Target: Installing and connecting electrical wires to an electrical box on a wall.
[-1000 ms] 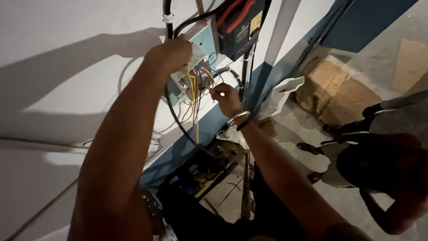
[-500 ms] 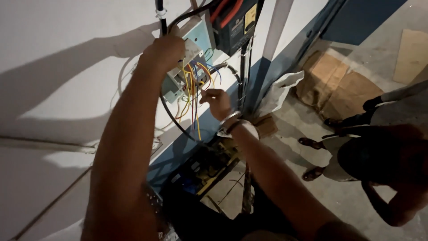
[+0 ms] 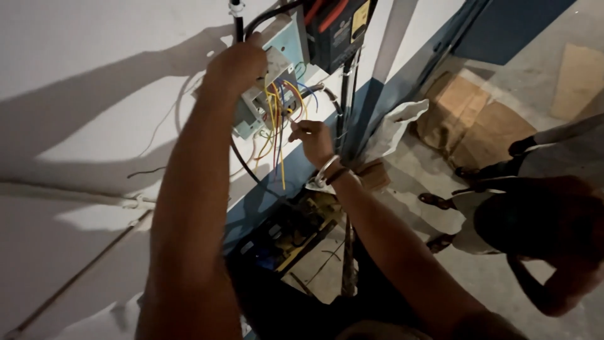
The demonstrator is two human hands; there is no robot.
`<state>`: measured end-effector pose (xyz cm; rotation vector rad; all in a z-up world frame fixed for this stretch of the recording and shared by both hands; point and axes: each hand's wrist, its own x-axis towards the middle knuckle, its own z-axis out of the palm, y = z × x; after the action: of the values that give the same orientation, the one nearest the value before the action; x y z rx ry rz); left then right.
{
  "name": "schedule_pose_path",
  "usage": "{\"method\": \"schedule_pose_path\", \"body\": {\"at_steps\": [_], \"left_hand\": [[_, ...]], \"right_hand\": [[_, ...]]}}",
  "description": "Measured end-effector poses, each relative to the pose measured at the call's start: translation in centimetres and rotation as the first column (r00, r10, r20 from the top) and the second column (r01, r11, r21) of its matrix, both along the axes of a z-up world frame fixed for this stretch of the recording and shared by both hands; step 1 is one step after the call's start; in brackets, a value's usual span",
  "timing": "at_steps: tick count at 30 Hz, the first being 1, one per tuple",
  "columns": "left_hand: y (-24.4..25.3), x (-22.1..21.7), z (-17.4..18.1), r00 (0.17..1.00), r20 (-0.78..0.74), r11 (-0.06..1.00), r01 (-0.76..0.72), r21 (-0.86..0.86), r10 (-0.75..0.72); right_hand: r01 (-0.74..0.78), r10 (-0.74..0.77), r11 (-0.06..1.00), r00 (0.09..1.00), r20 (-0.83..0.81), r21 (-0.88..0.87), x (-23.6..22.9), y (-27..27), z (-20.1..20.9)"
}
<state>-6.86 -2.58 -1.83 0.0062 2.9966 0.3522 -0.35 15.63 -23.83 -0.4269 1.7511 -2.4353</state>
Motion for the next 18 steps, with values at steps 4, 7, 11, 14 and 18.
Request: {"method": "schedule_pose_path", "body": {"at_steps": [4, 7, 11, 14, 18], "left_hand": [[0.1, 0.8, -1.0, 0.997, -0.072, 0.999, 0.036, 0.011, -0.036], [0.5, 1.7, 1.0, 1.0, -0.015, 0.998, -0.007, 0.057, 0.008], [-0.4, 1.2, -0.7, 0.961, -0.165, 0.962, 0.19, -0.194, -0.223], [0.9, 2.6, 1.5, 0.995, 0.023, 0.979, -0.1, 0.179, 0.097], [0.0, 1.4, -0.3, 0.995, -0.072, 0.997, 0.07, 0.035, -0.067]], "right_hand": [[0.102, -0.087, 0.923, 0.995, -0.057, 0.371, 1.4, 1.4, 4.5], [0.121, -0.07, 0.888, 0.989, -0.131, 0.443, 1.5, 1.3, 4.0], [0.153, -0.099, 0.899, 0.984, -0.151, 0.41, 1.5, 0.8, 2.9], [0.205, -0.149, 0.89, 0.975, -0.164, 0.408, 1.4, 1.3, 3.9], [0.209, -0.156, 0.873, 0.976, -0.155, 0.44, 1.7, 0.6, 2.5]]}}
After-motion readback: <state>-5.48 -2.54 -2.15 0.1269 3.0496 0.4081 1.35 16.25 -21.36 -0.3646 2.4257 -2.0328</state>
